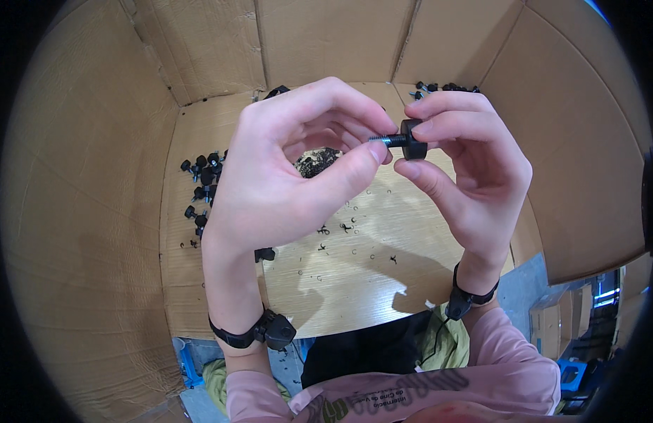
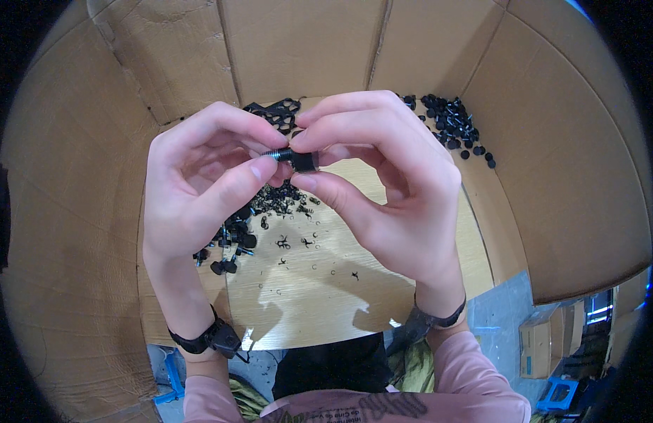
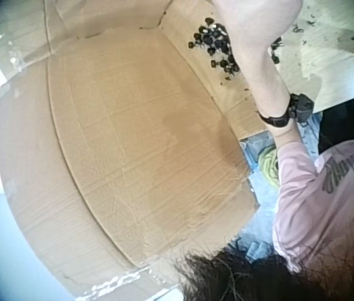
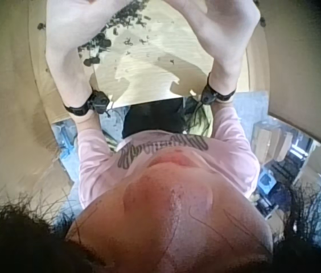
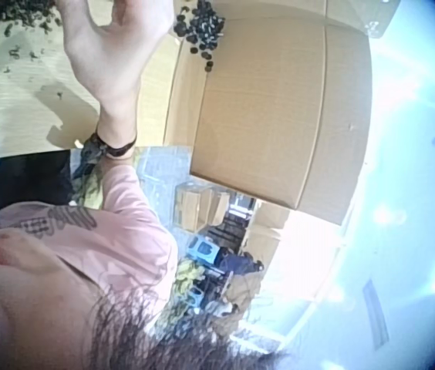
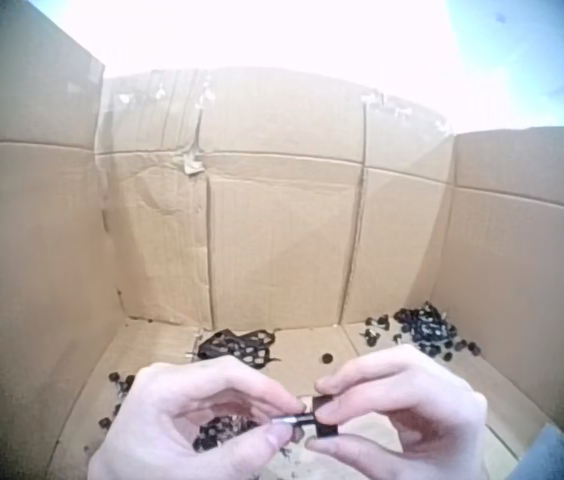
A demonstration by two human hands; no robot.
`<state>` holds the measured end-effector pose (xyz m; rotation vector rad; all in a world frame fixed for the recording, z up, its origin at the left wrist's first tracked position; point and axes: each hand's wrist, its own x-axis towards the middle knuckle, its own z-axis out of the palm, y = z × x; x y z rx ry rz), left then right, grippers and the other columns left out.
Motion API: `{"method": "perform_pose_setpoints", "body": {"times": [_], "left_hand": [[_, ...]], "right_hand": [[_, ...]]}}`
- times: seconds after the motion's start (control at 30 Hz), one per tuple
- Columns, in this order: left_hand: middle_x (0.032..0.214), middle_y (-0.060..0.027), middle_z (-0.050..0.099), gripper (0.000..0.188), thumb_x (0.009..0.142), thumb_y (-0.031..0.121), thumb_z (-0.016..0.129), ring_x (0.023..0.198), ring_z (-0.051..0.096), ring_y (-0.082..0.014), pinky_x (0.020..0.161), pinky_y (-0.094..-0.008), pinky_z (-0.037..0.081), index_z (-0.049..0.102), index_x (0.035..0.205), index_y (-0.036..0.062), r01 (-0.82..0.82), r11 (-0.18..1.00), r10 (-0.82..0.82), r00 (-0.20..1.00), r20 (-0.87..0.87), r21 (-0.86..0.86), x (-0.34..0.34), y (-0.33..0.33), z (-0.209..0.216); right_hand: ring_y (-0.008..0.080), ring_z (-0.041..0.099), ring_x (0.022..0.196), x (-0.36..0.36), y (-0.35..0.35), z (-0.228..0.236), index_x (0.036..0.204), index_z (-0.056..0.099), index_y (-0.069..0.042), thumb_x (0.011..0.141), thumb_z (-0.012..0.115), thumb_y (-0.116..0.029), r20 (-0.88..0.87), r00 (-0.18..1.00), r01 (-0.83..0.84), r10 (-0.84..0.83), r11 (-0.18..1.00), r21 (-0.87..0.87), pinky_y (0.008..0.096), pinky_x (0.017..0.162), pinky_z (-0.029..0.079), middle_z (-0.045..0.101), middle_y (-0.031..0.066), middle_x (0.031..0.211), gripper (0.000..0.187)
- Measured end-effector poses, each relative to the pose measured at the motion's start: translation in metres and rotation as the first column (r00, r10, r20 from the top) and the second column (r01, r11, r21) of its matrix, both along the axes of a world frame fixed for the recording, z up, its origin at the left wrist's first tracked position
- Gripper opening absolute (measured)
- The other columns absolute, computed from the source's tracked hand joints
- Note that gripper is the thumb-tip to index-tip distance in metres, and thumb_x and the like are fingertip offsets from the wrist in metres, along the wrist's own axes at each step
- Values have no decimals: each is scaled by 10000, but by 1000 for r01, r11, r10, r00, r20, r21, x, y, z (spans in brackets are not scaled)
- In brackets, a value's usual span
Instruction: Assembling small black plastic knobs by placing a metal ring onto the bolt of the knob.
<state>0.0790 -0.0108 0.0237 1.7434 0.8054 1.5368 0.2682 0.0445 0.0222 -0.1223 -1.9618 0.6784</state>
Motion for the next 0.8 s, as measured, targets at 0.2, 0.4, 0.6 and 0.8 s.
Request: {"method": "perform_pose_setpoints", "body": {"times": [0.2,0.4,0.6,0.8], "left_hand": [[896,-134,647,179,793,-42,604,815,641,-159,754,-274,524,580,968,-73,17,1000,-17,999,46,4,0,1,0],[897,-136,647,159,789,-46,610,813,640,-156,752,-275,524,580,943,-67,16,1000,-17,999,29,3,-1,1,-1],[889,-111,638,158,782,-36,622,814,623,-138,749,-264,515,578,934,-52,-4,1000,4,1000,16,18,1,0,-1],[889,-83,616,162,783,-13,632,817,596,-115,747,-243,494,562,927,-32,-3,999,6,997,73,-32,6,-1,-1]], "right_hand": [[252,557,1061,-1,-3,1,996,570,41,707,700,123,2,1000,4,-4,1000,8,327,866,499,535,189,1126,328],[259,566,1045,-1,-1,0,958,589,32,700,705,120,20,1000,9,-11,997,73,338,858,496,554,195,1111,297],[247,580,1002,0,-3,1,909,616,24,682,713,122,31,998,52,-55,993,103,336,833,492,583,192,1079,265],[245,589,978,-1,-2,1,887,626,21,665,710,131,17,996,80,-84,987,141,335,829,491,595,193,1069,262]]}}
